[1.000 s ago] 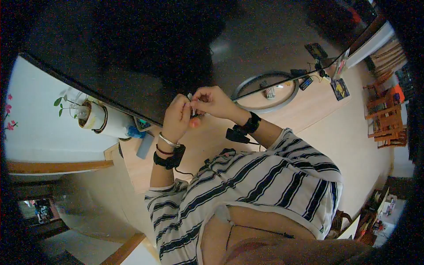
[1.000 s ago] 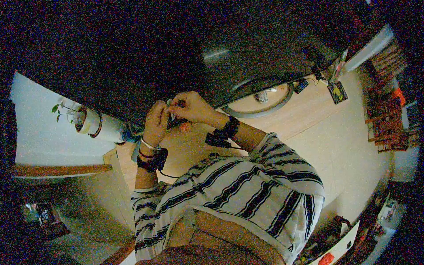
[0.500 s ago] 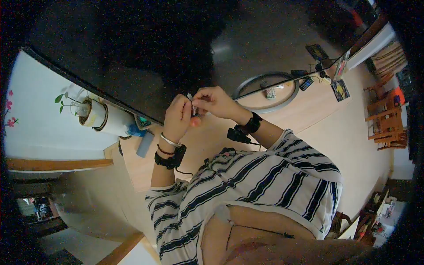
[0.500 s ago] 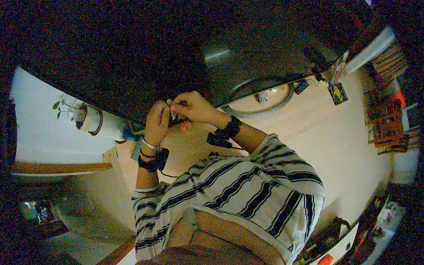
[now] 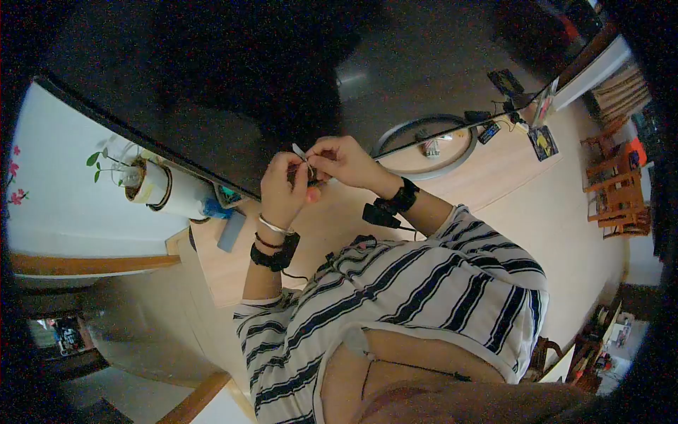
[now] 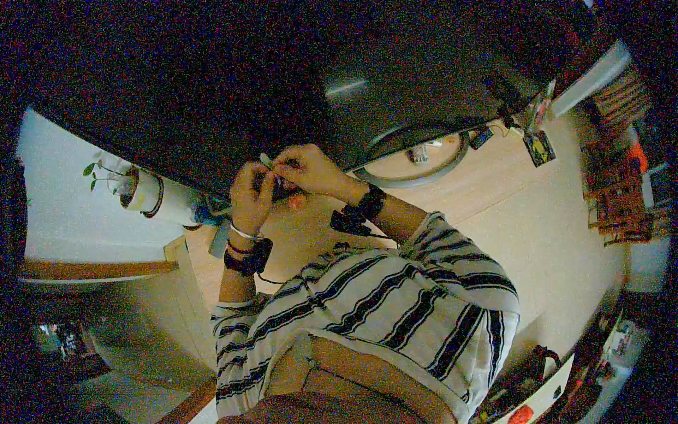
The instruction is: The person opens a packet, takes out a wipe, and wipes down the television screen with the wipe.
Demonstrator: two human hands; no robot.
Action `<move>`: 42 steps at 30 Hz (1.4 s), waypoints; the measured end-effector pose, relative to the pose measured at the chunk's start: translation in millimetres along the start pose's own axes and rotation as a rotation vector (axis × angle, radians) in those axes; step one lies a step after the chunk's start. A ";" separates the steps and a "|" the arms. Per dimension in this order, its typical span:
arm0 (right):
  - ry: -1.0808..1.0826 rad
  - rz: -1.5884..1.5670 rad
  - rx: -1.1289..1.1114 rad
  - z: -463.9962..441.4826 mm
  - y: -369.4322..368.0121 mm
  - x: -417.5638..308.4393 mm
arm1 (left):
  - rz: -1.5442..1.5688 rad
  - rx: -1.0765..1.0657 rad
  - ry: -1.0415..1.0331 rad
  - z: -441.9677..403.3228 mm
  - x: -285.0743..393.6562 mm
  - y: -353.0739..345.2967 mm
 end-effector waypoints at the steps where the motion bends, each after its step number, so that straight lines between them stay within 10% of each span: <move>1: 0.023 0.025 -0.001 -0.5 -0.1 -0.7 | 0.005 0.003 0.024 0.0 0.2 0.1; 10: 0.342 0.426 0.073 -2.9 1.0 -1.0 | 0.002 -0.008 0.036 0.5 3.1 2.0; 42: 0.372 0.565 0.066 1.6 0.3 -4.8 | -0.212 -0.049 -0.109 1.9 5.4 -4.9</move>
Point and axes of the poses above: each hand's wrist, its own z-axis away from the middle knuckle, its own y-axis out of the back of the hand, x = y × z, the point moved 1 cm from there along -z, towards the middle knuckle, and after that the axes turned 9 degrees about -z, right-handed, at the moved point
